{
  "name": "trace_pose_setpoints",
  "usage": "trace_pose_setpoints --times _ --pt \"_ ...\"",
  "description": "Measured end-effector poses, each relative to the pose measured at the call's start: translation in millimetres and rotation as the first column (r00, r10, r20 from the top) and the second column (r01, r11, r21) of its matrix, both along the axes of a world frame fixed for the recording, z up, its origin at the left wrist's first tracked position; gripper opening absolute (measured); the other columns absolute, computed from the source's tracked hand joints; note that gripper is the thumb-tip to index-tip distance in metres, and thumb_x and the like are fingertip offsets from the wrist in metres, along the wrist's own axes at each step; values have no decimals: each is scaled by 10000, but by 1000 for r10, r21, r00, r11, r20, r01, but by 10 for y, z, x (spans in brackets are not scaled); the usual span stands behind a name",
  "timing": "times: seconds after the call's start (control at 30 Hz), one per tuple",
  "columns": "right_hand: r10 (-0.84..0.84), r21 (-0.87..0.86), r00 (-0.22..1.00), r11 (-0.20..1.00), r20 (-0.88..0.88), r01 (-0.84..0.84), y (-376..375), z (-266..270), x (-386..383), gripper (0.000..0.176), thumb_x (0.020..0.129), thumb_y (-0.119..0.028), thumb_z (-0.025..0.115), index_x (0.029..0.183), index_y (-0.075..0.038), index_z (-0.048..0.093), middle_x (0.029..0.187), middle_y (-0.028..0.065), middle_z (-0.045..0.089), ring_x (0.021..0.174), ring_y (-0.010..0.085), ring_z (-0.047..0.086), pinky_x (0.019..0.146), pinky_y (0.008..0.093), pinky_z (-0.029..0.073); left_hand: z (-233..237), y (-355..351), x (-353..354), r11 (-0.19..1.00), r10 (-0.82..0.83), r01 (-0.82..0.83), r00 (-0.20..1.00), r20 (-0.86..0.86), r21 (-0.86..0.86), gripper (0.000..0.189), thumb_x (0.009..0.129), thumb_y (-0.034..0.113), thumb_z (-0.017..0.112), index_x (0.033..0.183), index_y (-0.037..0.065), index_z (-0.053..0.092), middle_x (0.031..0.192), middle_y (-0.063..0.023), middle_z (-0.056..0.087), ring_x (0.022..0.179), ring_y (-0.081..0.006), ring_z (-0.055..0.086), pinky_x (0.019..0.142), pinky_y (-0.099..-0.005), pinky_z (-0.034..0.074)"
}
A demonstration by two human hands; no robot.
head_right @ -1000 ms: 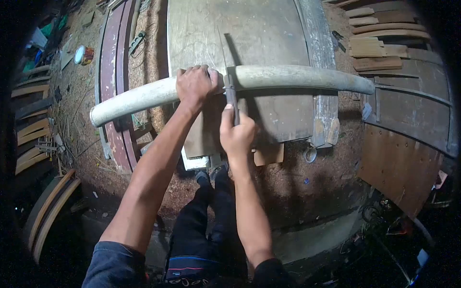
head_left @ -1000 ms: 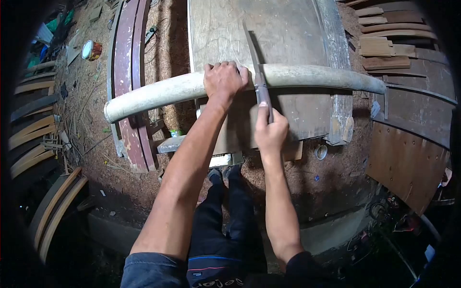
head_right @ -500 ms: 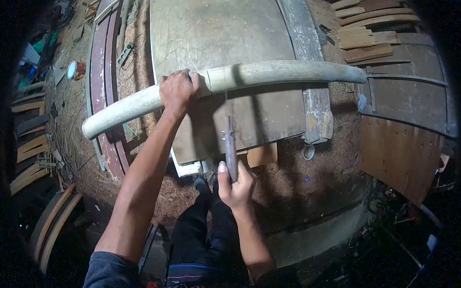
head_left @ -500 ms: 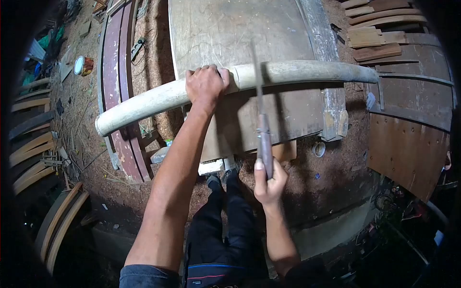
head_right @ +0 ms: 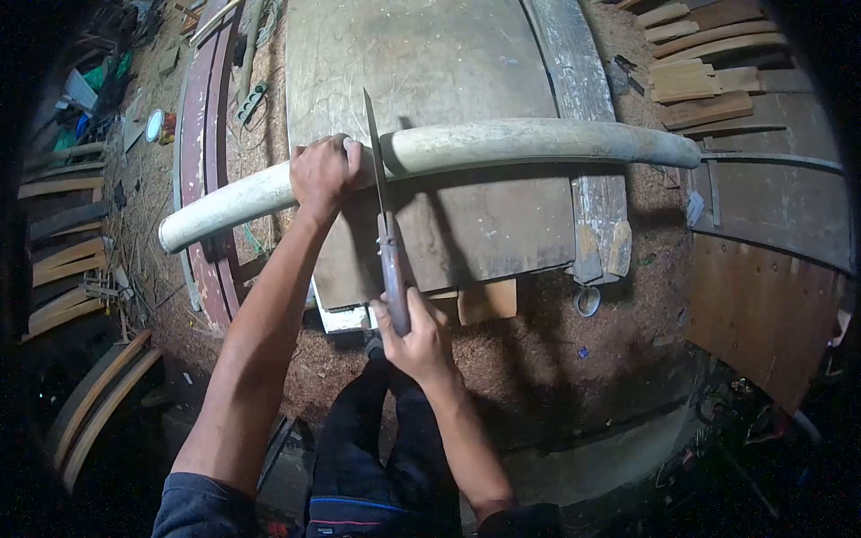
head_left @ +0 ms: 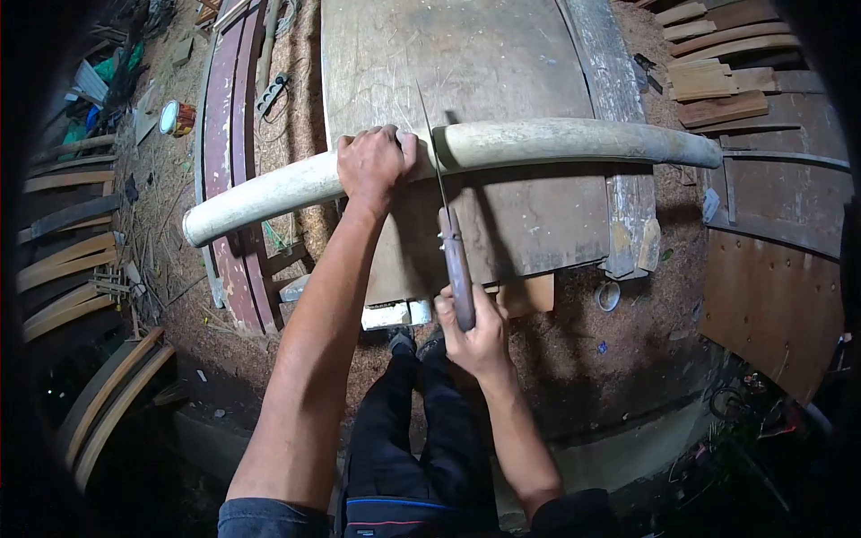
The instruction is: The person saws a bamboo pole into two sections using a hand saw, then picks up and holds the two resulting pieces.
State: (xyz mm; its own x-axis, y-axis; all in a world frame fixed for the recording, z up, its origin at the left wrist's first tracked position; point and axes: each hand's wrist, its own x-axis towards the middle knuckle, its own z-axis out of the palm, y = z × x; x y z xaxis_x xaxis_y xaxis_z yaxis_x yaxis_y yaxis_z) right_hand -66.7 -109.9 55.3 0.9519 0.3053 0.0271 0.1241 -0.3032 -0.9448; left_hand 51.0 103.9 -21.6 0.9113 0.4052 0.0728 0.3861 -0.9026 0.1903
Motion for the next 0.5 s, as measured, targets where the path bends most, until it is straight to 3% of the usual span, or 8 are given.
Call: trace_pose_setpoints --times 0.07,0.13,0.27,0.33,0.4,0.43,0.47,0.5 --pt "-40 -65 998 997 -39 37 20 -76 27 233 898 -185 683 770 -15 590 523 83 500 438 185 500 453 335 389 -9 12 -5 1000 16 -16 998 -57 -9 430 866 442 476 875 97 733 885 -133 720 851 -267 689 867 -417 423" --pt "-104 -101 995 990 -5 103 249 -82 152 246 906 -173 673 737 -17 584 516 82 498 420 153 482 435 323 374 17 -4 -15 1000 26 -27 998 -59 -15 427 863 441 480 869 99 734 872 -141 718 833 -273 691 865 -419 422" --pt "-139 -64 990 988 28 140 197 -93 -62 124 891 -119 650 844 -5 659 552 99 557 445 185 552 452 318 420 47 6 16 999 33 -35 996 -82 -19 410 888 393 459 855 90 733 840 -168 706 796 -312 688 896 -449 444" --pt "-171 -123 972 974 162 192 18 -117 -365 168 843 -92 658 965 18 691 652 122 647 538 210 653 507 328 489 16 6 -3 1000 19 -18 999 -45 16 408 886 389 461 844 88 733 834 -171 705 787 -316 688 899 -456 444" --pt "-147 -186 985 969 91 162 22 -264 -305 137 825 -98 672 926 -9 693 654 131 644 526 215 646 495 341 482 -36 -17 -14 1000 11 -11 1000 16 8 416 874 404 469 838 88 736 827 -178 705 781 -314 690 898 -449 435" --pt "-182 -189 982 967 -42 171 226 -318 -78 90 816 -112 677 872 -42 689 645 139 636 519 245 639 495 356 479 -46 -14 -2 1000 6 -5 998 57 -14 426 862 422 476 837 89 739 823 -183 706 780 -309 692 895 -439 426" --pt "-178 -171 983 968 39 182 425 -385 245 74 816 -136 683 833 -64 680 629 141 626 516 269 630 497 361 474 -47 -4 -33 999 16 -12 996 93 -34 436 851 440 482 837 90 742 820 -188 706 780 -304 693 891 -429 418" --pt "-149 -194 989 969 22 150 438 -374 276 75 815 -128 680 841 -58 680 643 145 632 520 277 628 504 361 478 -28 6 -16 999 24 -23 1000 19 -40 443 850 447 482 826 92 746 801 -193 703 773 -313 692 902 -430 416"
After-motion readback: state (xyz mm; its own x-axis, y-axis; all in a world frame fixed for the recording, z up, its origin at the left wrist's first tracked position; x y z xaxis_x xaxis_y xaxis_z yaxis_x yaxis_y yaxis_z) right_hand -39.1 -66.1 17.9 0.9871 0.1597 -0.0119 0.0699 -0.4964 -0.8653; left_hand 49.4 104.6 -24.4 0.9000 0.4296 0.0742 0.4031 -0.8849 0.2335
